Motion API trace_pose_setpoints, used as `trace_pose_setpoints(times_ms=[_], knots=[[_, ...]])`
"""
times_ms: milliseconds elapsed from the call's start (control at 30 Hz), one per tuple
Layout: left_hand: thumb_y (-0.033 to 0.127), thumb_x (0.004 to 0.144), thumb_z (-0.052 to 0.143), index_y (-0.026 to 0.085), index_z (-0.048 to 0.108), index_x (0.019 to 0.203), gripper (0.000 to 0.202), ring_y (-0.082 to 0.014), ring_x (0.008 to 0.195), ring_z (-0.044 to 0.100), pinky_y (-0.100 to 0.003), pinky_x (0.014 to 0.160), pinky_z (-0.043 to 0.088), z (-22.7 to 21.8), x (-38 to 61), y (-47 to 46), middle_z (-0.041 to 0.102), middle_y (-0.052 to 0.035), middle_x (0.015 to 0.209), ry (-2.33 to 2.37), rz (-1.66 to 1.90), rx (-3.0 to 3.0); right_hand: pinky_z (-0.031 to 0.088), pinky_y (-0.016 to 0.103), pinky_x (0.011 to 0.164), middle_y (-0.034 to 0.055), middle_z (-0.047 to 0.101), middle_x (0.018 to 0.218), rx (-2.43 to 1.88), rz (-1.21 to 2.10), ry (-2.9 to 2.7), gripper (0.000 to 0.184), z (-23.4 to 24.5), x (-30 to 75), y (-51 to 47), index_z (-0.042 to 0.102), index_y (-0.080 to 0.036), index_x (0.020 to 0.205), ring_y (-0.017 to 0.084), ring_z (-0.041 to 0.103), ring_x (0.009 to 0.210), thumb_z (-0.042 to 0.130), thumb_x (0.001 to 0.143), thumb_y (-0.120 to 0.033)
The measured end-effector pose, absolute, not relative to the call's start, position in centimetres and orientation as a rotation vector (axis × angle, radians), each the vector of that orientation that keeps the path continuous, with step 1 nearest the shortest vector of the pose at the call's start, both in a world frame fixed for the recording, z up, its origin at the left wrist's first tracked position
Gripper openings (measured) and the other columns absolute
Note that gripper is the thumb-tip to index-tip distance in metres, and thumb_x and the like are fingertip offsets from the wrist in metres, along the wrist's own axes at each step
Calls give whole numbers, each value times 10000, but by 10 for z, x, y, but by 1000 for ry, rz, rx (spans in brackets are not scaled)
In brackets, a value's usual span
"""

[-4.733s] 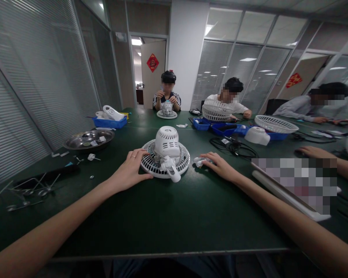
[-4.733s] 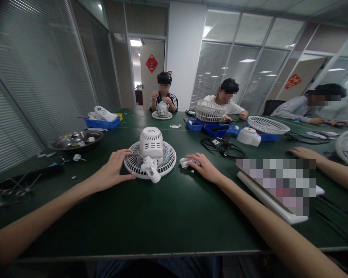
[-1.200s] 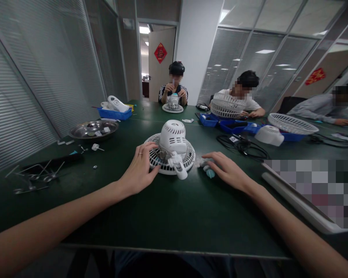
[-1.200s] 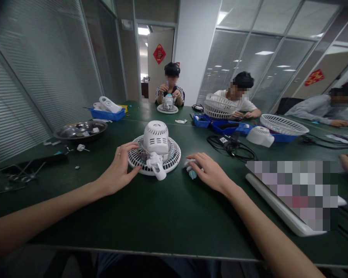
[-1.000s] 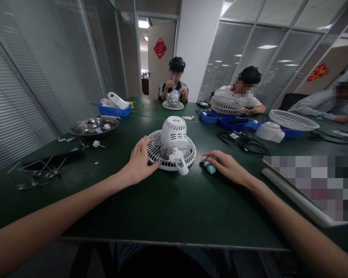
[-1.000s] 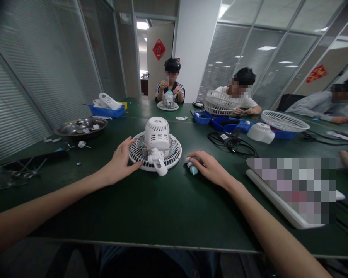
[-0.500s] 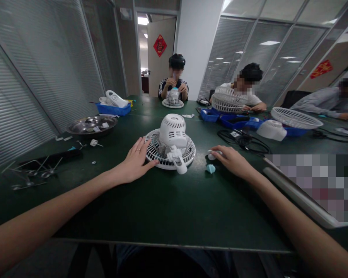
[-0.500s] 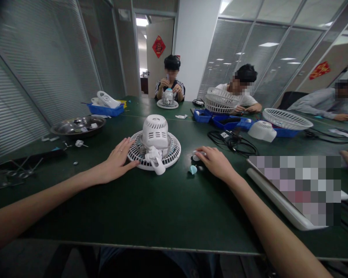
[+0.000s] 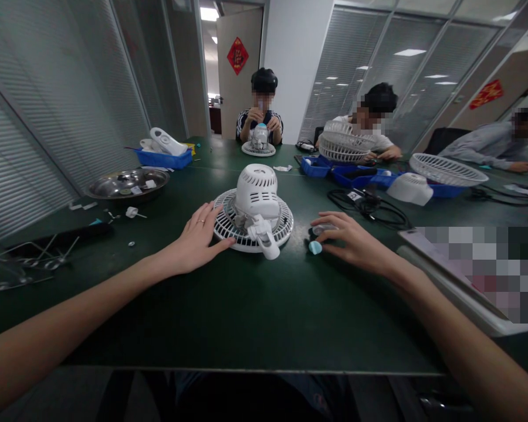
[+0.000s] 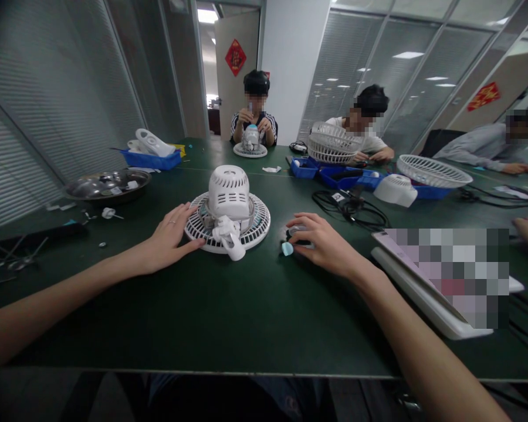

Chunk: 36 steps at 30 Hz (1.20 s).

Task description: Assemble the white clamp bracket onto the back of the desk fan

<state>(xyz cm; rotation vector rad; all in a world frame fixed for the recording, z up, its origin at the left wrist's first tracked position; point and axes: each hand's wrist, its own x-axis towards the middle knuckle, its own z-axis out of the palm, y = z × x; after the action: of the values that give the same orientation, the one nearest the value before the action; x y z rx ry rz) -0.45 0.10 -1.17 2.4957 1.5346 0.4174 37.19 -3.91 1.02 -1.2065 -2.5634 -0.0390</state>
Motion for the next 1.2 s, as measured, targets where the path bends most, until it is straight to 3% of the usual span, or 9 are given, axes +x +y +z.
trace_pose_setpoints(times_ms=[133,367,933,1200], knots=[[707,825,371,182,105,1493,891,-315,1441,42,-525,1142,168,-13,-6,2,56,-124,1577,1525,426,2504,378,482,1013,73,605,1162,-1196,-65,-2445,177,10,381,-35,645,-245,991,262,457,1207,529,880,-319],[711,819,377,178,114,1490,896,-313,1440,56,-530,1139,169,-15,-6,4,77,-145,1571,1529,453,2519,433,471,926,68,641,1045,-1295,-38,-2337,160,7,384,-33,646,-239,915,250,546,1024,555,866,-361],[695,819,394,183,122,1488,885,-327,1437,63,-535,1136,178,-11,-6,1,76,-140,1572,1508,447,2498,436,458,916,74,612,1116,-1317,-133,-2338,115,-3,360,-37,669,-234,845,252,518,1064,582,844,-308],[670,830,400,195,126,1485,855,-333,1434,80,-539,1131,185,-17,-10,6,92,-139,1570,1476,484,2538,451,466,901,80,628,1092,-1278,-163,-2254,159,7,358,-41,647,-238,927,261,539,1042,552,862,-347]])
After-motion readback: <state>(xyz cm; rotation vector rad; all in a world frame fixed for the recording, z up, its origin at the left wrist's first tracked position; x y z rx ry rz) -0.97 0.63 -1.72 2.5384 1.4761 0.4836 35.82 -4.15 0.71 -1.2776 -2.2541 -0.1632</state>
